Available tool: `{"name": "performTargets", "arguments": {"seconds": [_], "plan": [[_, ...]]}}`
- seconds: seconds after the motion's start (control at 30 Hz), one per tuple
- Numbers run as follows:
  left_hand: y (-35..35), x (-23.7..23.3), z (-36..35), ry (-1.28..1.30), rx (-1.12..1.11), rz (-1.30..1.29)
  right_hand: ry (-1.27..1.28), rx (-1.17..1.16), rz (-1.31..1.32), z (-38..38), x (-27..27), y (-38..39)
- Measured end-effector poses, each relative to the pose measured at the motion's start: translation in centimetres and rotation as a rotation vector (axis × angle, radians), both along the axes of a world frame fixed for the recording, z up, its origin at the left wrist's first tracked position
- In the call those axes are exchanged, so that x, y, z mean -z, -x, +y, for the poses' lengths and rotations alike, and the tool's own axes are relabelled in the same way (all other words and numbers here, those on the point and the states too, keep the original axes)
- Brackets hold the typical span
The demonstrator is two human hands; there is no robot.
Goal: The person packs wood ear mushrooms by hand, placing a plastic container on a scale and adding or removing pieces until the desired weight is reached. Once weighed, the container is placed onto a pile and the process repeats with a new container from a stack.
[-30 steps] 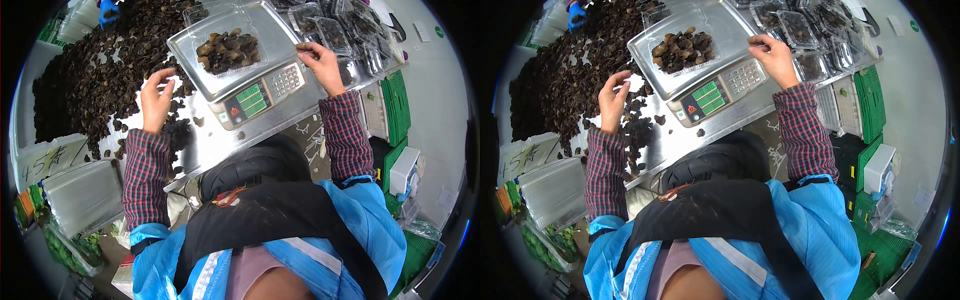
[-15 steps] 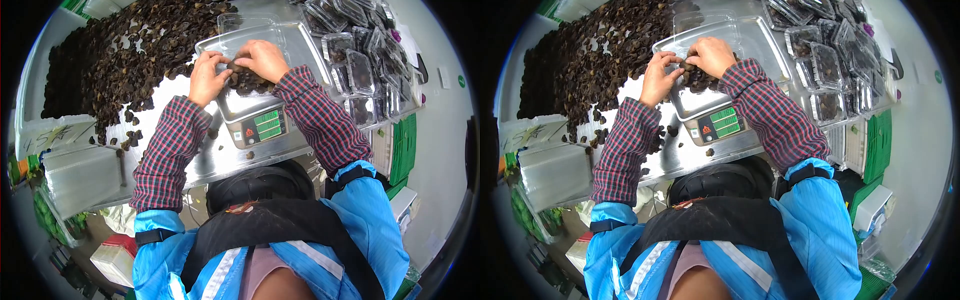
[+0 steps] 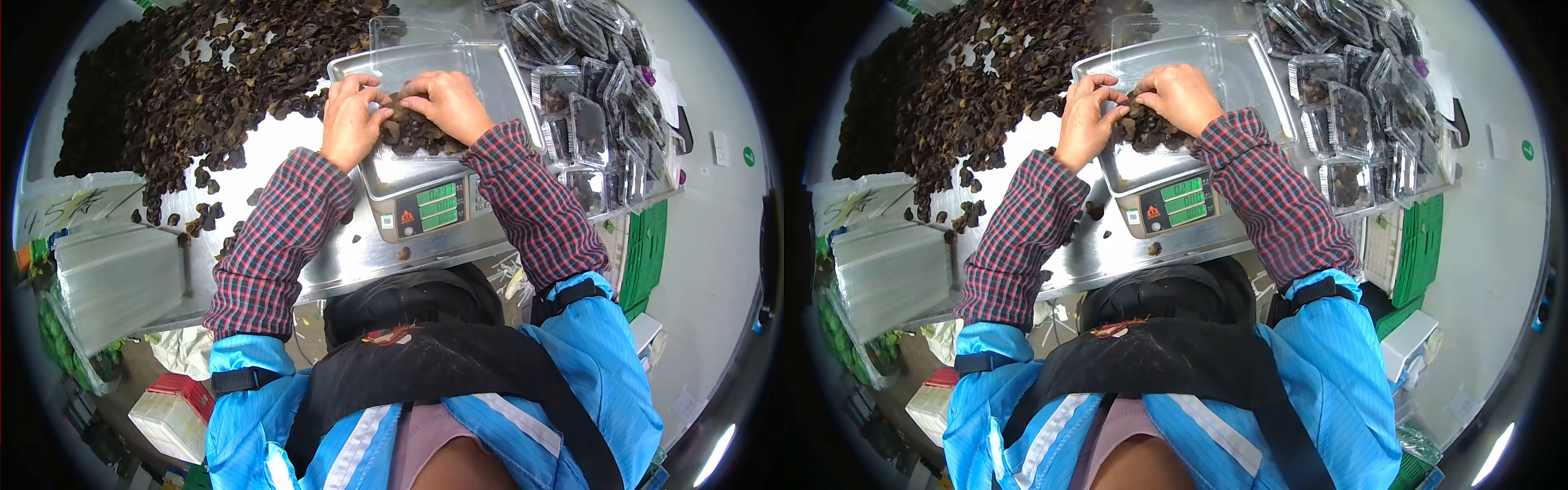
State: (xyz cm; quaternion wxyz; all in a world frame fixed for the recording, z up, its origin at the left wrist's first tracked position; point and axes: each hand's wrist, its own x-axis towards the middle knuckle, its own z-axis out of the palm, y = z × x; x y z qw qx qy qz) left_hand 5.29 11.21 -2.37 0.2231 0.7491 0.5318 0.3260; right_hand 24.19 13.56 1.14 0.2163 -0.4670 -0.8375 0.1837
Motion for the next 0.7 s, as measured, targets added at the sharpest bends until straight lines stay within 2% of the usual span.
{"name": "performTargets", "arguments": {"seconds": [0.33,0.5,0.7], "plan": [[0.3,0.8,-0.4,0.018,-0.056,-0.148,-0.134,-0.034,0.006,-0.4,0.4,0.4],[0.4,0.5,-0.8,-0.093,-0.066,-0.112,0.051,-0.011,-0.022,-0.4,-0.3,0.3],[0.0,0.5,-1.2,-0.105,-0.090,-0.119,0.054,0.011,0.015,-0.8,-0.5,0.4]]}}
